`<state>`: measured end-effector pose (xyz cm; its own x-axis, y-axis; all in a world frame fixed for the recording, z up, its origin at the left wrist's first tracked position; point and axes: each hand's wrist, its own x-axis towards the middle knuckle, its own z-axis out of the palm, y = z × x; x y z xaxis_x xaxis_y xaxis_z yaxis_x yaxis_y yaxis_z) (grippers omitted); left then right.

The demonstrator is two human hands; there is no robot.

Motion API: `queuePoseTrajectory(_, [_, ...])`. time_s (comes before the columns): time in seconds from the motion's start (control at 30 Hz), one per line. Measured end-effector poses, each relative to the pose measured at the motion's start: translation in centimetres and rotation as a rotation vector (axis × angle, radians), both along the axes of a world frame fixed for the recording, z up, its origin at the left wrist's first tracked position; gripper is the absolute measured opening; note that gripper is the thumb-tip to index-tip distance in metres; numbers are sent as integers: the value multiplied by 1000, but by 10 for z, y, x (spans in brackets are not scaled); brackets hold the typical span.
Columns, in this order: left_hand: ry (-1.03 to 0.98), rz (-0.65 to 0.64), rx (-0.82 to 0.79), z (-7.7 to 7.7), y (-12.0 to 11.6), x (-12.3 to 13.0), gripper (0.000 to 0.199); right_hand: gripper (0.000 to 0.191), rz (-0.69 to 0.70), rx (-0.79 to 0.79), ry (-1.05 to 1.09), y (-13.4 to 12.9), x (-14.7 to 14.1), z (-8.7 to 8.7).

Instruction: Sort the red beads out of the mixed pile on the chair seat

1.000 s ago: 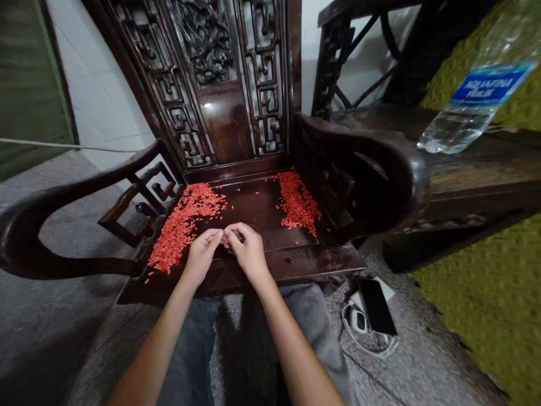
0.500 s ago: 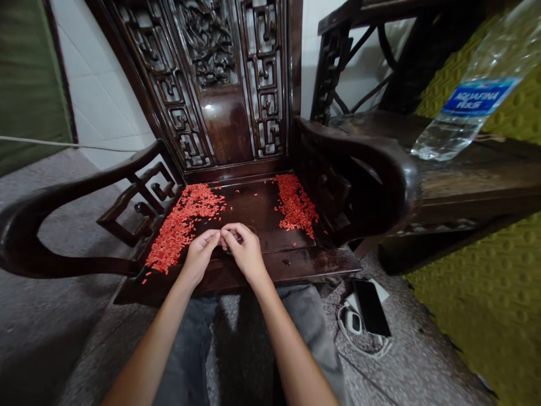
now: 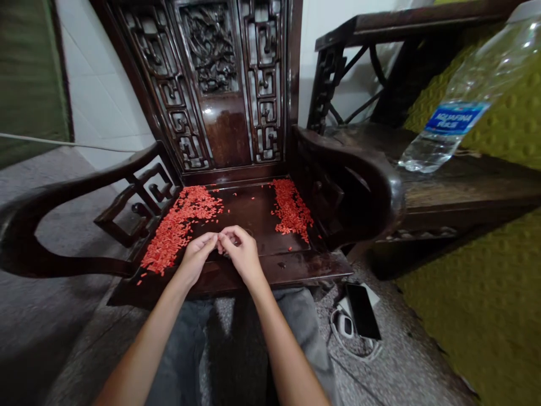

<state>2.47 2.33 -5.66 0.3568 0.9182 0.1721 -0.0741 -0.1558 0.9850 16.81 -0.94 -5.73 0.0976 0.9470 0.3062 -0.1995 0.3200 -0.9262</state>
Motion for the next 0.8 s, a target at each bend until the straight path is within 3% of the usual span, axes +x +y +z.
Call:
queuePoseTrajectory(0.43, [-120, -94, -98, 5, -5, -5, 39, 22, -63, 53, -133, -2, -1, -3])
queuePoseTrajectory(0.8, [-50, -26, -76, 3, -6, -7, 41, 21, -140, 116, -271, -4, 3, 2])
